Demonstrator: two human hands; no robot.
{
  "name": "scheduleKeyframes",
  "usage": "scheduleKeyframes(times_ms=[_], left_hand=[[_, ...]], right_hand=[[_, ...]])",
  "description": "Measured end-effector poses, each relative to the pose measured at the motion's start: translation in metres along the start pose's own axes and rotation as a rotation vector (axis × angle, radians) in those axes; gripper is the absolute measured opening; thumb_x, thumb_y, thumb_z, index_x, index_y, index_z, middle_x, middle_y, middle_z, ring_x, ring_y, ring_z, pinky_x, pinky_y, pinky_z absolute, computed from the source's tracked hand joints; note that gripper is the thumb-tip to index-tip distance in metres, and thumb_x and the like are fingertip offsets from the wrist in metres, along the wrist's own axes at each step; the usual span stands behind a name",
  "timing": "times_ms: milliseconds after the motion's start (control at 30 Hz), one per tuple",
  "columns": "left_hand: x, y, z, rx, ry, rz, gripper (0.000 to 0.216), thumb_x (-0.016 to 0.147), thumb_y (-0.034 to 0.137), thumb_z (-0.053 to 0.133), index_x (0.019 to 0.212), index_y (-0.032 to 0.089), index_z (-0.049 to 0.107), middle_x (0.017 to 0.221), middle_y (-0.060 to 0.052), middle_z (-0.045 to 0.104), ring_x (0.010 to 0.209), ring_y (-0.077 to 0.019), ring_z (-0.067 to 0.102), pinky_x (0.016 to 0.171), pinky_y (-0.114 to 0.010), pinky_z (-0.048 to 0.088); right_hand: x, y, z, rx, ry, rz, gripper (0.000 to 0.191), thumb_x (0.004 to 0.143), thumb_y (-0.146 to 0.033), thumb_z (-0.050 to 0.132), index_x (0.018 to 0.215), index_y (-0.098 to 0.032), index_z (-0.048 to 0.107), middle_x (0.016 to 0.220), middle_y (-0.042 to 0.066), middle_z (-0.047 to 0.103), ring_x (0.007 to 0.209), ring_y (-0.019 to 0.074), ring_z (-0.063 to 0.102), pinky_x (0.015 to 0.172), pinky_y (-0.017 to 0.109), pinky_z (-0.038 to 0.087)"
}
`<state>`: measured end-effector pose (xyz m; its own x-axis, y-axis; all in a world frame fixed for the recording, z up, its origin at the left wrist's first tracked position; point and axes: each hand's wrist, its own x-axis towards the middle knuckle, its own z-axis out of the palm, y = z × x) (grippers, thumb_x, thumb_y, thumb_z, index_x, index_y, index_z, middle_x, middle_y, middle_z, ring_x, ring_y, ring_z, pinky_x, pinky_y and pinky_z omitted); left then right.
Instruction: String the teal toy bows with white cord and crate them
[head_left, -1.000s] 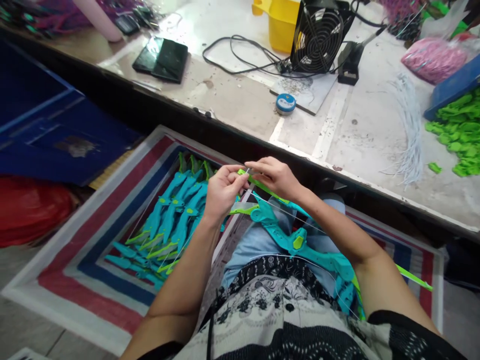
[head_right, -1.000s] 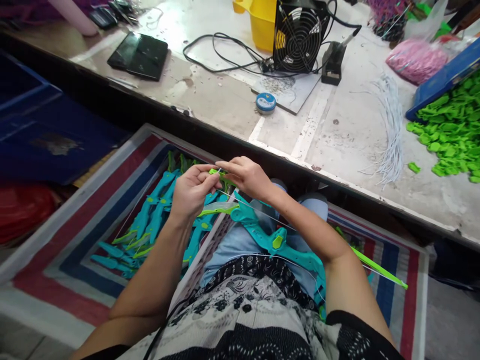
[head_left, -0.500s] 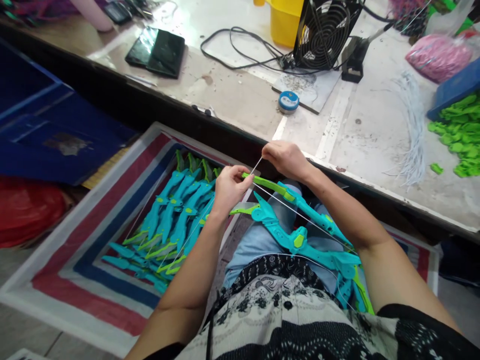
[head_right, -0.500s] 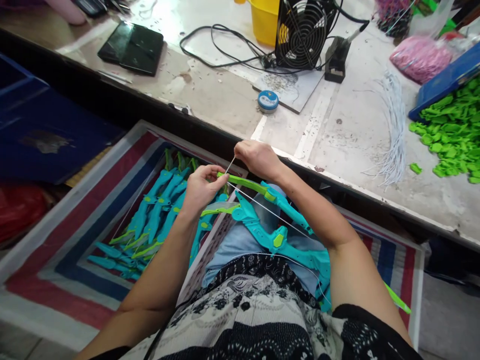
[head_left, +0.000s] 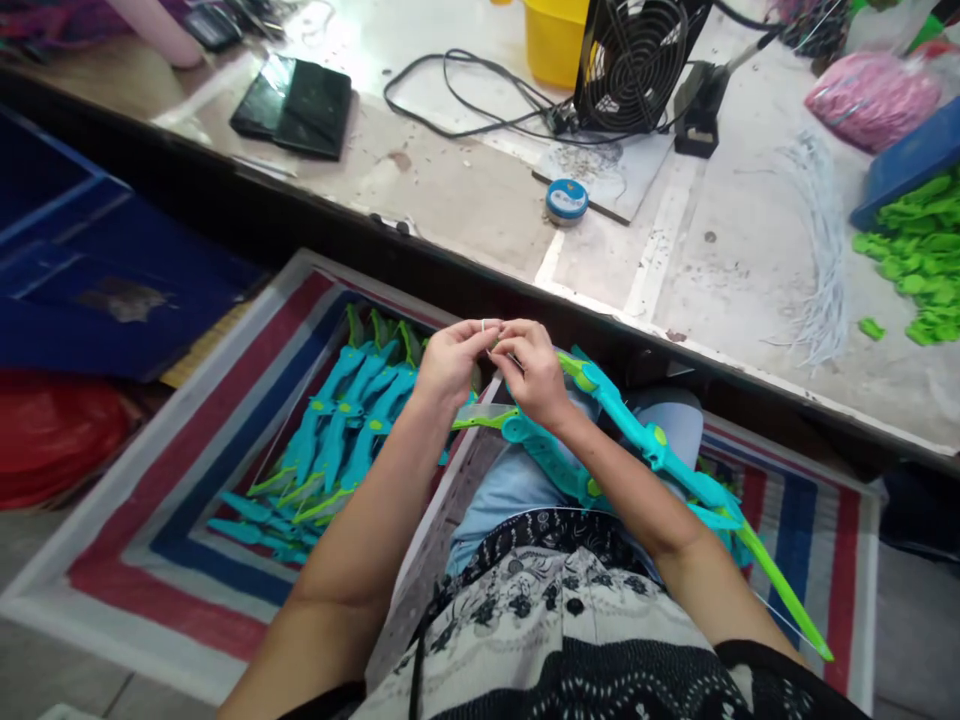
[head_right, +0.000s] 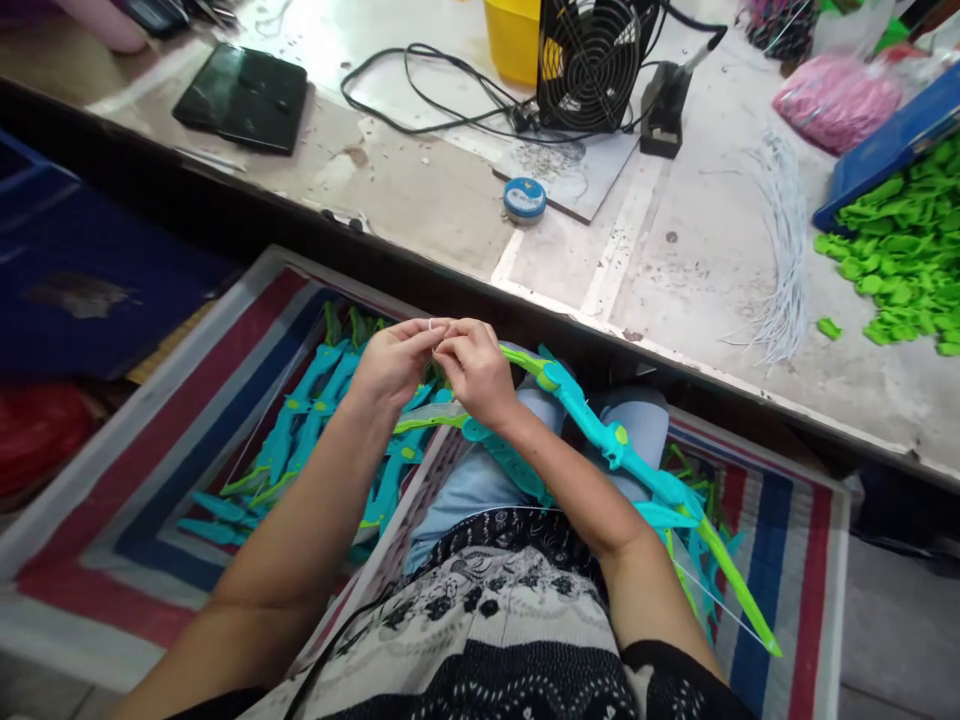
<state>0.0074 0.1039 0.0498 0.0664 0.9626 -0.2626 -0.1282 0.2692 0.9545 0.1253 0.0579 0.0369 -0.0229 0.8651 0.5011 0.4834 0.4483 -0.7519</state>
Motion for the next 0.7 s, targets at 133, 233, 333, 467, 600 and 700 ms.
scheduleKeyframes(times_ms=[133,233,333,467,600,700], left_hand=[[-0.014,0.012,-0.007,0.330,0.140,0.203,0.006,0.067,0.018,0.069,0.071,0.014,0.068,0.073,-0.004,0.069,0.070,-0.0141,0.063,0.067,-0.024,0.050],[-0.023,0.013,-0.003,0.162,0.193,0.135,0.008,0.072,0.019,0.065,0.077,0.014,0.065,0.070,-0.003,0.069,0.056,-0.0115,0.061,0.053,-0.022,0.048],[-0.025,0.011,-0.001,-0.066,0.140,-0.036,0.017,0.068,0.025,0.072,0.078,0.013,0.066,0.067,-0.002,0.068,0.051,-0.0118,0.061,0.045,-0.020,0.047],[-0.023,0.009,-0.006,-0.132,0.028,-0.124,0.030,0.058,0.032,0.083,0.074,0.012,0.069,0.066,-0.003,0.068,0.056,-0.0132,0.064,0.057,-0.026,0.056],[-0.024,0.005,-0.008,-0.166,-0.012,-0.167,0.030,0.054,0.031,0.084,0.071,0.012,0.068,0.062,-0.002,0.066,0.055,-0.0125,0.063,0.058,-0.026,0.056],[-0.025,0.002,-0.004,-0.220,0.067,-0.179,0.021,0.057,0.026,0.076,0.069,0.014,0.063,0.062,0.000,0.064,0.055,-0.0119,0.062,0.058,-0.026,0.055]], right_hand=[[-0.002,0.011,0.009,0.063,-0.013,0.116,0.014,0.092,-0.023,0.056,0.079,-0.018,0.059,0.092,0.005,0.058,0.088,0.0153,0.056,0.082,0.030,0.048],[0.007,0.011,0.008,0.120,0.016,0.167,0.014,0.092,-0.024,0.055,0.080,-0.018,0.060,0.092,0.005,0.058,0.086,0.0141,0.056,0.079,0.027,0.049],[0.011,0.005,0.009,0.149,0.052,0.221,0.016,0.092,-0.024,0.053,0.079,-0.017,0.061,0.093,0.006,0.058,0.086,0.0138,0.056,0.075,0.026,0.050],[0.009,0.003,0.015,0.163,0.075,0.214,0.017,0.093,-0.023,0.051,0.086,-0.018,0.066,0.097,0.007,0.059,0.093,0.0153,0.057,0.083,0.029,0.052],[0.006,0.010,0.018,0.199,0.037,0.220,0.022,0.094,-0.023,0.049,0.096,-0.020,0.070,0.103,0.007,0.060,0.100,0.0154,0.058,0.091,0.031,0.051],[0.004,0.012,0.015,0.208,-0.051,0.223,0.026,0.096,-0.024,0.046,0.108,-0.020,0.068,0.113,0.008,0.058,0.101,0.0143,0.059,0.089,0.028,0.052]])
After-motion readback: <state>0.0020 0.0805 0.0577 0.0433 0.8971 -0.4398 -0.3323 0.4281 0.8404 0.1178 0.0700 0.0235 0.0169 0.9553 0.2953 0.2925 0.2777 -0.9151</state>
